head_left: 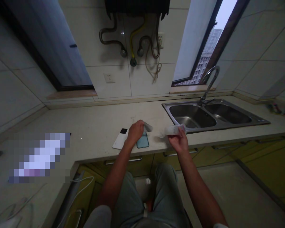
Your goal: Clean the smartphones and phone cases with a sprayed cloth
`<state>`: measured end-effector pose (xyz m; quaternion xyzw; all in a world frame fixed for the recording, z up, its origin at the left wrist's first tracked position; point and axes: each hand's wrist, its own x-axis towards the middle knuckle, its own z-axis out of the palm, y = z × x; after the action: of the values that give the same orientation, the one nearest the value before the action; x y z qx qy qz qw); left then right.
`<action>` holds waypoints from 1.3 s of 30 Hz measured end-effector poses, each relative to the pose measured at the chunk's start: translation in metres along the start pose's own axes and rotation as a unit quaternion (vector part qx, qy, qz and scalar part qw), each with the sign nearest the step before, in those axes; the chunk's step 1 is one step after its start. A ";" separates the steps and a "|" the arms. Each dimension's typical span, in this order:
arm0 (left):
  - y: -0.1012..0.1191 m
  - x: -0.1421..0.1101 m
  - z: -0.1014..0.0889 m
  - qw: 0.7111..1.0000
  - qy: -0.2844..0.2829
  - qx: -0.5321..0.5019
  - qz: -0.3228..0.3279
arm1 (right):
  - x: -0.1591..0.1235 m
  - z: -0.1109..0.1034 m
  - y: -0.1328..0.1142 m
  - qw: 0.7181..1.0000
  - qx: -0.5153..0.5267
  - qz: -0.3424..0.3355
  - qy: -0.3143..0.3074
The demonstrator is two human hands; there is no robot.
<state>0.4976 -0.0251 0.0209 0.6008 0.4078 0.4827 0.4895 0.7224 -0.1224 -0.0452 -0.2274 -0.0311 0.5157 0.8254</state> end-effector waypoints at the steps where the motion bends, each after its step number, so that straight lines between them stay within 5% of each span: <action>1: 0.001 0.001 -0.001 0.999 0.001 0.039 0.004 | 0.000 0.000 0.001 1.000 -0.005 -0.004 0.004; 4: -0.005 0.000 -0.003 0.996 -0.019 0.090 -0.016 | -0.001 0.003 0.002 1.000 -0.012 -0.009 0.001; 8: -0.023 -0.011 0.001 0.996 -0.020 0.010 -0.087 | -0.009 0.010 0.001 0.999 0.000 -0.035 0.003; 15: -0.017 -0.035 0.010 0.960 0.067 0.271 0.010 | -0.036 0.035 -0.003 0.987 -0.093 -0.122 -0.059; 22: -0.002 -0.029 -0.007 0.955 0.004 0.296 -0.003 | -0.049 0.056 -0.003 0.969 -0.161 -0.168 -0.084; 26: -0.003 -0.018 -0.016 0.981 -0.039 0.191 -0.017 | -0.045 0.054 -0.001 0.971 -0.168 -0.158 -0.066; 29: -0.009 -0.017 -0.009 0.996 -0.033 -0.012 -0.087 | -0.045 0.055 0.001 0.970 -0.164 -0.164 -0.065; 33: -0.021 -0.025 0.013 0.933 0.027 -0.290 -0.209 | -0.046 0.066 0.004 0.966 -0.166 -0.179 -0.084; 39: -0.033 -0.041 0.037 0.865 0.003 -0.400 -0.303 | -0.045 0.075 0.017 0.948 -0.211 -0.203 -0.124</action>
<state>0.5251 -0.0657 -0.0209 0.1988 0.3431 0.4339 0.8090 0.6659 -0.1300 0.0232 -0.3199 -0.2867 0.3431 0.8353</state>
